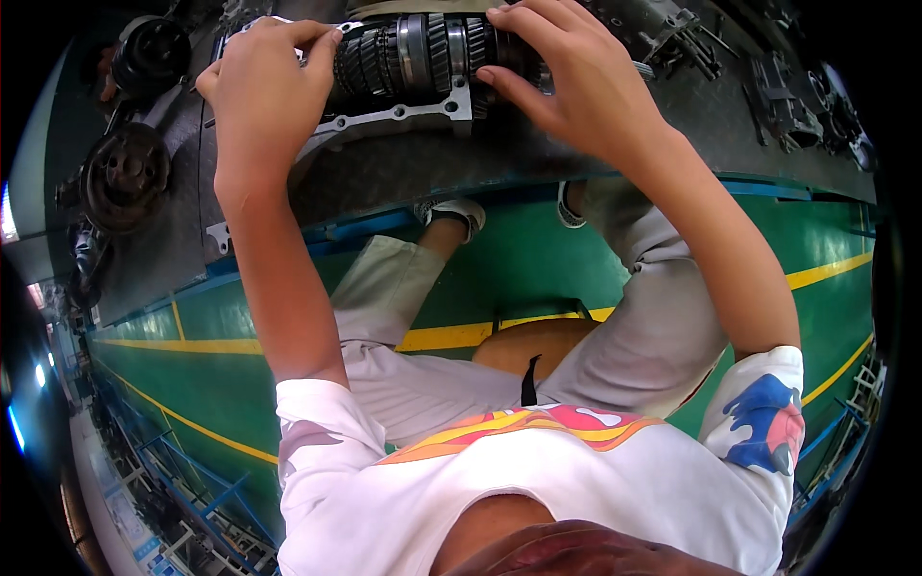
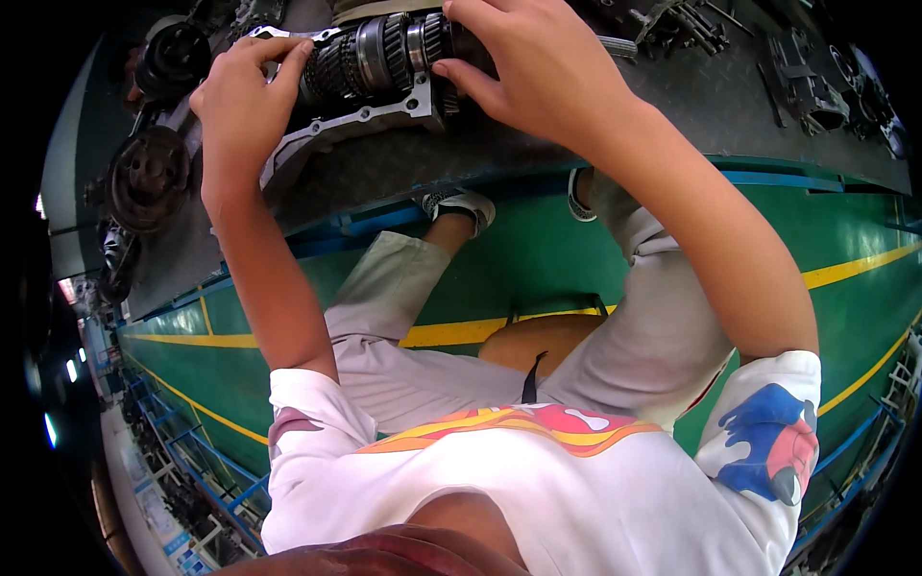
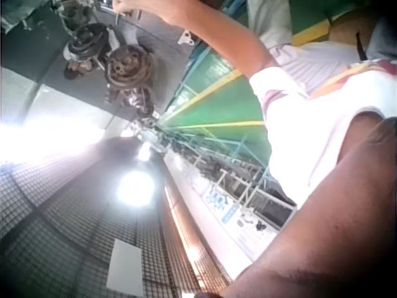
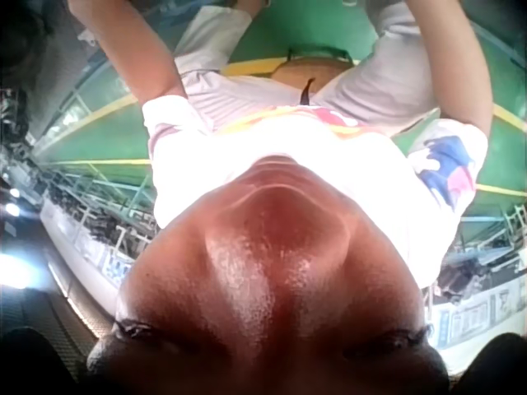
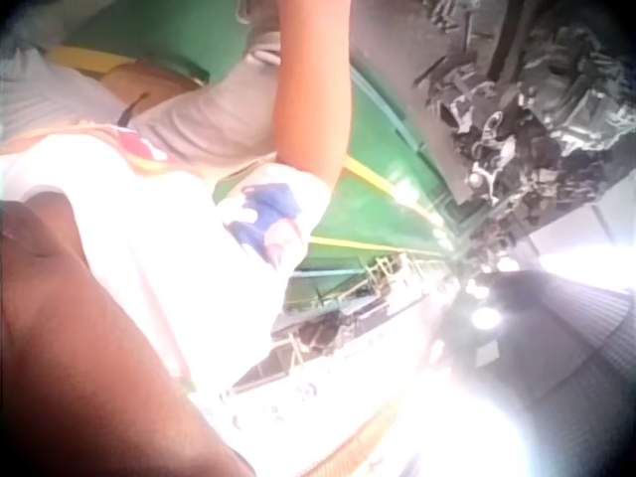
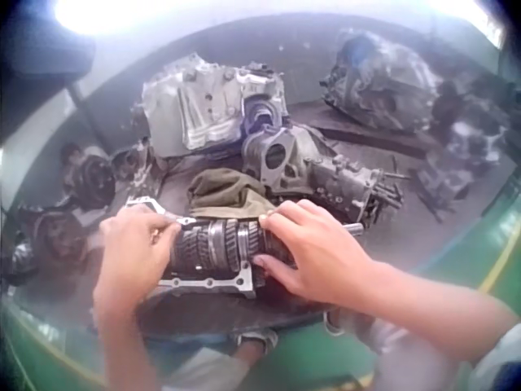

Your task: The person wipes a gear shaft assembly with a cloth, picks up and turns a metal housing part, and then fits and rotates gear components on the shaft assembly by hand.

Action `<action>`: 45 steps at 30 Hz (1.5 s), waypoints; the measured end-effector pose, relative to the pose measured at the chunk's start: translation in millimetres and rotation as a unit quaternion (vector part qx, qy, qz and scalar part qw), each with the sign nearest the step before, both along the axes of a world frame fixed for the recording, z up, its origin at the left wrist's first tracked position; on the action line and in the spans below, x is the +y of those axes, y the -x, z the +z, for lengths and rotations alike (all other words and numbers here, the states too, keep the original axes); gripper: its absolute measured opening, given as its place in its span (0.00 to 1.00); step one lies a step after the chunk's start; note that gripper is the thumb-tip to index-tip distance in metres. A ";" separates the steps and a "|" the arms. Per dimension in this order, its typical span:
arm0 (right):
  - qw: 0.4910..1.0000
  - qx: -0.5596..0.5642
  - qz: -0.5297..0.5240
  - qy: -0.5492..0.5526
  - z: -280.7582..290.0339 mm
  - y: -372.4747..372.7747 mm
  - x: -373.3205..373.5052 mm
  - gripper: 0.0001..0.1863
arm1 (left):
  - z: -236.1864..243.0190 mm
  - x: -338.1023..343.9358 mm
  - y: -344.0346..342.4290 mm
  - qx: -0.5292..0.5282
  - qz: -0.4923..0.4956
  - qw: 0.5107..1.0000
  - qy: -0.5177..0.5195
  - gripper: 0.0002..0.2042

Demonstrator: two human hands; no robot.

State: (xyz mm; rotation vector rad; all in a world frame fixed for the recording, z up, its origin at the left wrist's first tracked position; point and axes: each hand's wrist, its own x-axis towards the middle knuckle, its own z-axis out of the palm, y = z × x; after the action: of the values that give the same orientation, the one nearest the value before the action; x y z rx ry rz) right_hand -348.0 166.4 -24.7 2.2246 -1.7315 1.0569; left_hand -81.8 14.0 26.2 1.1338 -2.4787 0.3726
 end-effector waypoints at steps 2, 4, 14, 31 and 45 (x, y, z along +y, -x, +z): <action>1.000 -0.002 0.023 -0.004 1.9 4.1 0.1 0.26 | -4.9 -1.7 -0.6 0.008 -0.009 0.999 0.038 0.13; 0.999 -0.005 0.044 0.000 0.9 11.6 -3.4 0.26 | -8.6 -3.5 -1.8 0.015 -0.019 0.997 0.074 0.11; 0.986 -0.136 0.052 -0.087 0.6 17.5 -6.4 0.29 | -24.4 -15.3 1.8 0.071 -0.098 0.992 0.019 0.08; 0.990 -0.101 0.080 0.057 -35.9 14.6 -24.6 0.25 | -24.2 -5.0 -7.7 0.032 -0.039 0.997 0.065 0.07; 0.992 -0.090 0.069 0.051 -41.2 17.0 -21.7 0.29 | -23.7 2.8 2.8 0.033 -0.022 0.998 0.044 0.09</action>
State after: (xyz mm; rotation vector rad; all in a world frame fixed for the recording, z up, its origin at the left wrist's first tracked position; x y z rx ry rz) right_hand -365.0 144.7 -65.9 2.2746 -1.5657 1.3826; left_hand -84.6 16.8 2.5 1.0386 -2.4013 0.4213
